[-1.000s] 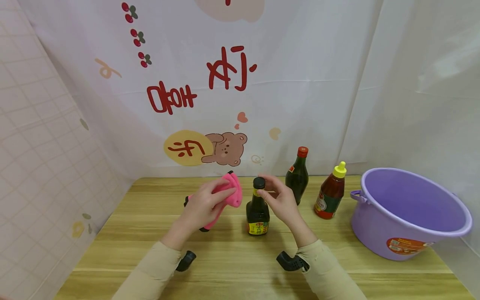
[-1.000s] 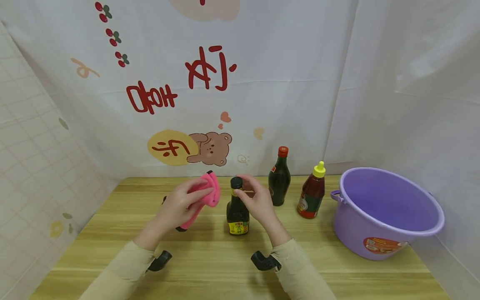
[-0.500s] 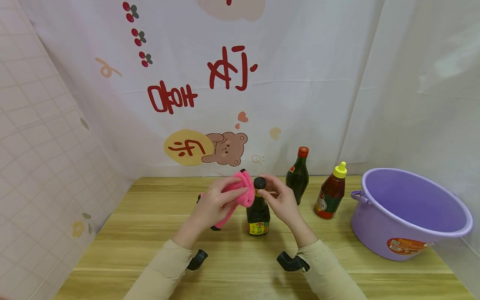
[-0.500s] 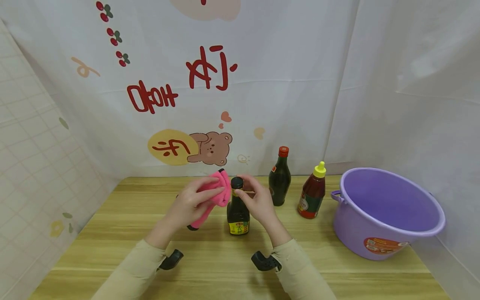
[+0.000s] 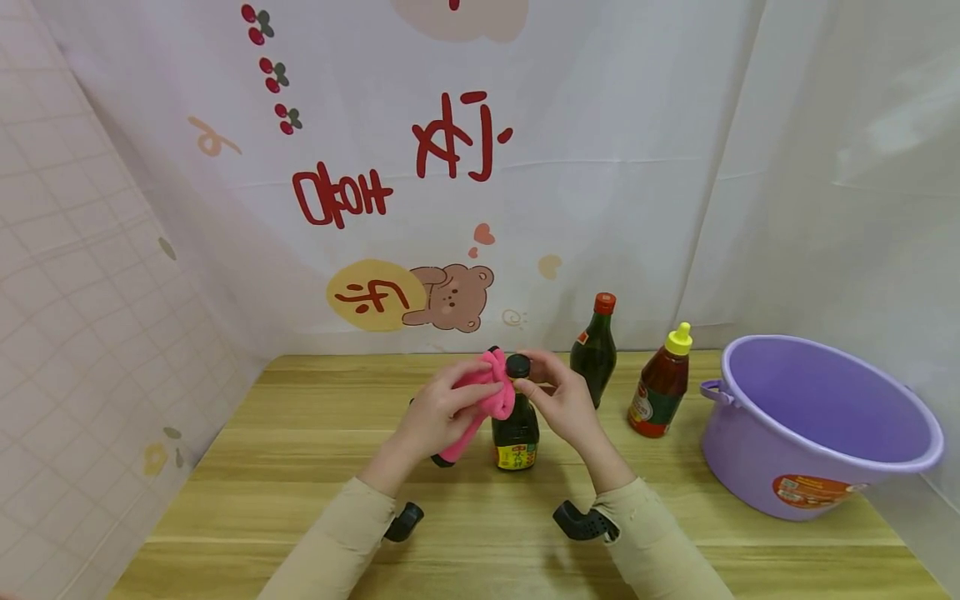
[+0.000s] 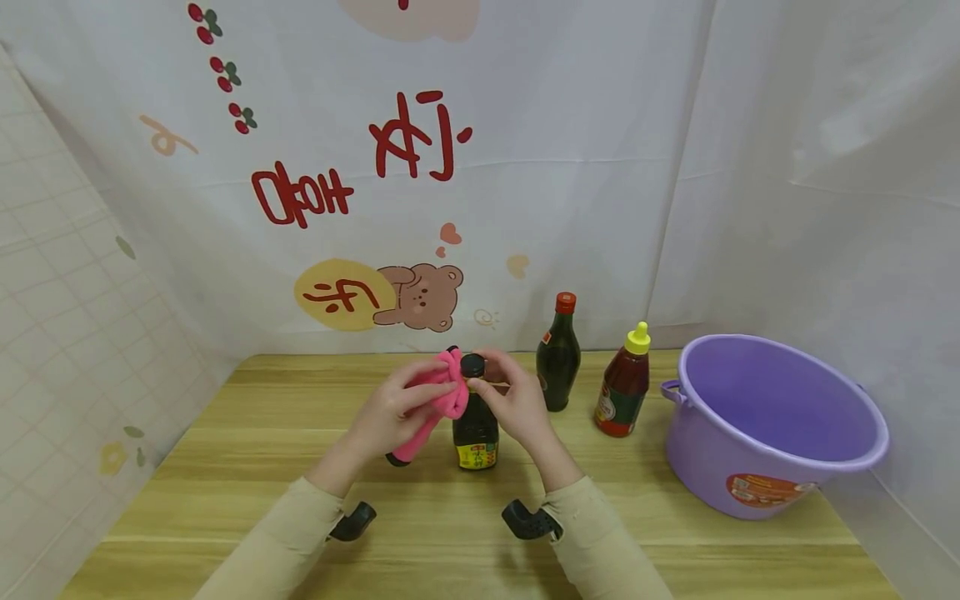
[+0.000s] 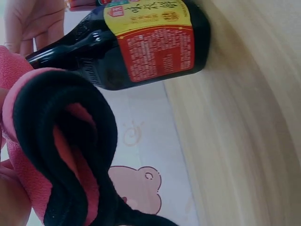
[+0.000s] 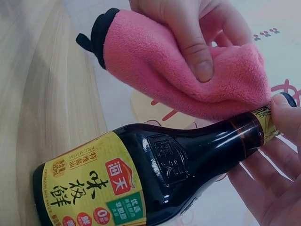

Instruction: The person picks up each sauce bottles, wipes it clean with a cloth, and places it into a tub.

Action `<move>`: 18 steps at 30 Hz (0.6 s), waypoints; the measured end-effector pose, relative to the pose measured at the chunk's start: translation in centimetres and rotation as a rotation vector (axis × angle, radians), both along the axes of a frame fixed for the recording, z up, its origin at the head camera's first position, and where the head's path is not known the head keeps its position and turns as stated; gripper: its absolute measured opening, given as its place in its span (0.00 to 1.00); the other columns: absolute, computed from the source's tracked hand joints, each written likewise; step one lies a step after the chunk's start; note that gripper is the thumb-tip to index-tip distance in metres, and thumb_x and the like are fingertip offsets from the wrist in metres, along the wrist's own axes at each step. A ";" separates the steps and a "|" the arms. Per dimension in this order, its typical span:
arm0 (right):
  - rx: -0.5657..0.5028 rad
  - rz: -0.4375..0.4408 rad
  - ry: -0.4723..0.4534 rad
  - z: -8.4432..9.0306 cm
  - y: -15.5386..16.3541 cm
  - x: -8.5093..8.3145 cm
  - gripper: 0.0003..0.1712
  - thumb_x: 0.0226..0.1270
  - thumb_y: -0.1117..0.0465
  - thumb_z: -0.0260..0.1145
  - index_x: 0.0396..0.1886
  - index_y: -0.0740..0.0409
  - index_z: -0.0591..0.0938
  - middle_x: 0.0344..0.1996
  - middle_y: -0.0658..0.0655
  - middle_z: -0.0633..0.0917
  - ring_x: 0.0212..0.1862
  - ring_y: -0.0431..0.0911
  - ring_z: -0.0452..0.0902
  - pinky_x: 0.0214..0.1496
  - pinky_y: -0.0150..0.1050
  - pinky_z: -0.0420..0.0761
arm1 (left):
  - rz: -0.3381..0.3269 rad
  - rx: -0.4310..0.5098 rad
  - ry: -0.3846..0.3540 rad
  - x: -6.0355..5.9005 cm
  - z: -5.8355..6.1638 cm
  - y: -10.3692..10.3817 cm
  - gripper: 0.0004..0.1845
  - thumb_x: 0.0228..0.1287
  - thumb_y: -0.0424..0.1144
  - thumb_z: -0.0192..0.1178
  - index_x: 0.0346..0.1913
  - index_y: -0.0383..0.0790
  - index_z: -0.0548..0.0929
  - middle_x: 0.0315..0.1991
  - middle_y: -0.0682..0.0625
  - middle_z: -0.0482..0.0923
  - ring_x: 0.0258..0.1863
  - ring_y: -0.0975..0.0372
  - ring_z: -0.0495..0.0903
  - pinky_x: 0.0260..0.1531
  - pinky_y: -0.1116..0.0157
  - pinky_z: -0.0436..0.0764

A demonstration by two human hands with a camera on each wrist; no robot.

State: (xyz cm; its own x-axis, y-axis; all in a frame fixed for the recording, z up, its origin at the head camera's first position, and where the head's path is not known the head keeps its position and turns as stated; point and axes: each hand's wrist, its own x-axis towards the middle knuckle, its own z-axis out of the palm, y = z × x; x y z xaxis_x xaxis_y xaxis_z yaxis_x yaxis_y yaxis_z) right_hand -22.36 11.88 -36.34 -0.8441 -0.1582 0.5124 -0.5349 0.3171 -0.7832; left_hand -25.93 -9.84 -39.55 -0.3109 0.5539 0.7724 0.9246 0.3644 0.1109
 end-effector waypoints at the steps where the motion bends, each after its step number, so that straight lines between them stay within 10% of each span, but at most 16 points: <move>1: 0.001 0.000 -0.001 -0.1 0.0 -0.1 0.19 0.65 0.72 0.67 0.56 0.67 0.79 0.38 0.65 0.86 0.42 0.58 0.84 0.44 0.46 0.85 | -0.007 0.004 -0.007 -0.1 -0.2 0.0 0.22 0.51 0.27 0.74 0.51 0.42 0.87 0.57 0.40 0.76 0.56 0.50 0.77 0.55 0.56 0.79; 18: -0.026 -0.017 0.004 -3.3 0.6 -2.4 0.21 0.65 0.63 0.70 0.57 0.55 0.80 0.39 0.57 0.87 0.43 0.49 0.84 0.45 0.46 0.85 | -0.039 -0.077 -0.041 -0.5 -2.1 -0.4 0.16 0.51 0.28 0.74 0.44 0.43 0.88 0.55 0.40 0.77 0.56 0.51 0.78 0.54 0.59 0.79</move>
State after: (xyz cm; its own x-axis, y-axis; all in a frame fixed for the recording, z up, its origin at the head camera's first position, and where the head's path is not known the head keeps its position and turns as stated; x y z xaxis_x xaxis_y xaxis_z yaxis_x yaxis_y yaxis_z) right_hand -24.72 12.47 -39.68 -0.8447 -0.1302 0.5192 -0.5323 0.3057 -0.7894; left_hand -26.40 -10.25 -41.68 -0.3182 0.6238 0.7139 0.9337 0.3368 0.1219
